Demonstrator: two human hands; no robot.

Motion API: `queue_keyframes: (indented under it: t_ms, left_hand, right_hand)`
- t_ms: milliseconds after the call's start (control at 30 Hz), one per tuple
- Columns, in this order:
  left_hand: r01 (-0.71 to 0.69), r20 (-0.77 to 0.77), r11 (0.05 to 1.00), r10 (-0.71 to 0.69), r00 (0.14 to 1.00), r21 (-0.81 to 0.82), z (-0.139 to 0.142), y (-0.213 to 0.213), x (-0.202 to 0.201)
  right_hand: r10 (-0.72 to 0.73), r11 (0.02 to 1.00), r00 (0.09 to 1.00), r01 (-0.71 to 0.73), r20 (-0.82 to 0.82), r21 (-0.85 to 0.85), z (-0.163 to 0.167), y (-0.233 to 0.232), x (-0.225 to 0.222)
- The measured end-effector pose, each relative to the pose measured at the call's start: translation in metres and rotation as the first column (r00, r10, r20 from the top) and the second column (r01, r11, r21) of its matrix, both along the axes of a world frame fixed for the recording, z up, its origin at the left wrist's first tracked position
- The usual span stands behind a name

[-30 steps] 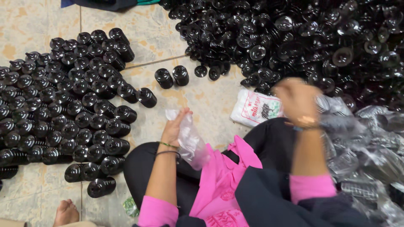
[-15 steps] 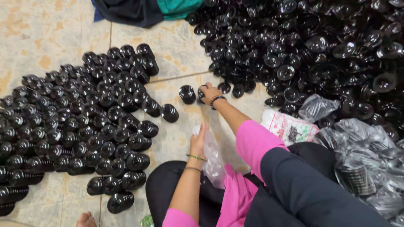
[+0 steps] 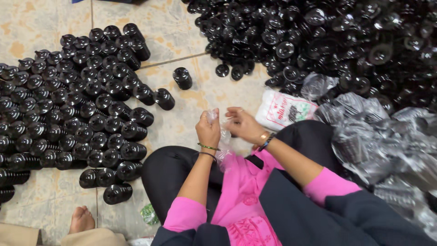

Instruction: The person sits on the floor surrounded by piles of black plastic cups and bags of wrapped cups. They open a clear plastic bag, place black plastic cups into it one at a time, and set filled bags aside with the other packed bags.

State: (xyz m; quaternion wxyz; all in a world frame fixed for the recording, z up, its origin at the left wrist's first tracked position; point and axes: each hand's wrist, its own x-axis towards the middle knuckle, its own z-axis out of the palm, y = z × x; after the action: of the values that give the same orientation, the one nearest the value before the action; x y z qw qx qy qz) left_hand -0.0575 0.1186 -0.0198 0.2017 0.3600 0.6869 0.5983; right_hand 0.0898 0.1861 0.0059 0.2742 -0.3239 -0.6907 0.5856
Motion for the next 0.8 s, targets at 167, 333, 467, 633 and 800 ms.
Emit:
queue_keyframes:
  t_ms: [167, 333, 467, 633, 800]
  left_hand:
    - [0.12, 0.264, 0.986, -0.146, 0.953, 0.115, 0.022, -0.01, 0.012]
    - [0.389, 0.38, 0.899, -0.437, 0.815, 0.199, 0.029, -0.038, 0.009]
    - [0.303, 0.548, 0.942, -0.333, 0.768, 0.147, 0.023, -0.045, 0.028]
    - [0.353, 0.548, 0.935, -0.312, 0.777, 0.031, 0.008, -0.044, 0.028]
    - [0.351, 0.479, 0.935, -0.283, 0.831, -0.056, 0.008, -0.042, 0.035]
  right_hand:
    - [-0.123, 0.985, 0.992, 0.125, 0.028, -0.116, 0.004, -0.016, 0.016]
    - [-0.121, 0.98, 0.988, 0.103, -0.098, -0.168, 0.002, -0.023, 0.042]
    - [-0.135, 0.99, 0.977, 0.127, -0.165, -0.058, 0.0, -0.038, 0.045]
    - [-0.231, 0.973, 0.957, 0.227, -0.176, -0.043, 0.003, -0.039, 0.041]
    - [-0.209, 0.948, 0.935, 0.121, -0.287, -0.295, 0.001, -0.038, 0.038]
